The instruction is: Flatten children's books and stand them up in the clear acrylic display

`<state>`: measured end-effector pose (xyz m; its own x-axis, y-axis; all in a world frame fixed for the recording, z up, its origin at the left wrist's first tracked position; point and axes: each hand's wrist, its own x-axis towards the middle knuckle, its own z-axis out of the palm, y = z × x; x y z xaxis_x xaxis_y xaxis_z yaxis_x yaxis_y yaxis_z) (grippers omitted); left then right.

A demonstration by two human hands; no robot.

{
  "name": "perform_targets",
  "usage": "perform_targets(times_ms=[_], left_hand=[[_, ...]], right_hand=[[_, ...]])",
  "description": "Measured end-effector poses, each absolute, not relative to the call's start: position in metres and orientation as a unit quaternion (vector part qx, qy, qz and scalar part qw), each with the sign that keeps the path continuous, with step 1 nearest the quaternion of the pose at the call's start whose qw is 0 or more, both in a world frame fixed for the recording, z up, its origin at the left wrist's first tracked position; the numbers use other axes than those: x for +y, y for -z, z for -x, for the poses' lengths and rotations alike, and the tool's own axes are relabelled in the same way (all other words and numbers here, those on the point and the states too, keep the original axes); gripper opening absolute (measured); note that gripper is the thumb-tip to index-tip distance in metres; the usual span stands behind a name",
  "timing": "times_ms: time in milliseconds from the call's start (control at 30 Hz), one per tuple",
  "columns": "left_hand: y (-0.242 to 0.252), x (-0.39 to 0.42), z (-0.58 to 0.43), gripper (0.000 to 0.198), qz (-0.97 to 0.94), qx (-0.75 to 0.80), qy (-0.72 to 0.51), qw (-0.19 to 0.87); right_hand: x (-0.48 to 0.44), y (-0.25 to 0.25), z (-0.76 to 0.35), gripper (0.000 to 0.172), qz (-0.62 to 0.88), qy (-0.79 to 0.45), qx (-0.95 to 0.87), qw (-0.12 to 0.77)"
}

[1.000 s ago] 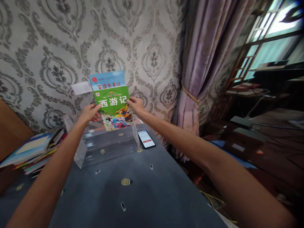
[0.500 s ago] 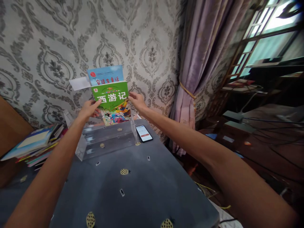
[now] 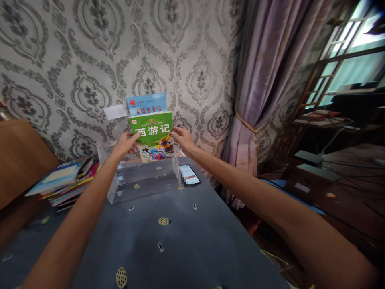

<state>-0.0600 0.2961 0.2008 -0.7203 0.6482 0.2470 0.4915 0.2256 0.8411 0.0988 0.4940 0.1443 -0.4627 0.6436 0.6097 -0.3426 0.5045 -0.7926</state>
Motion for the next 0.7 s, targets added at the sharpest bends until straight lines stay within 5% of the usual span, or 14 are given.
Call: perform_targets(times_ms=[367, 533, 700], left_hand=[[-0.184, 0.279, 0.051, 0.046, -0.366, 0.763, -0.525, 0.087], [-0.172, 0.257, 0.025, 0.027, -0.39, 0.749, -0.531, 0.071], [-0.18, 0.201, -0.056, 0.017, -0.632, 0.598, -0.49, 0.047]], right_hand=[[0.475, -0.12, -0.108, 0.036, 0.142, -0.515, -0.684, 0.497], [0.467, -0.101, -0.112, 0.039, 0.17, -0.495, -0.678, 0.517], [0.442, -0.067, -0.115, 0.035, 0.169, -0.52, -0.678, 0.492]])
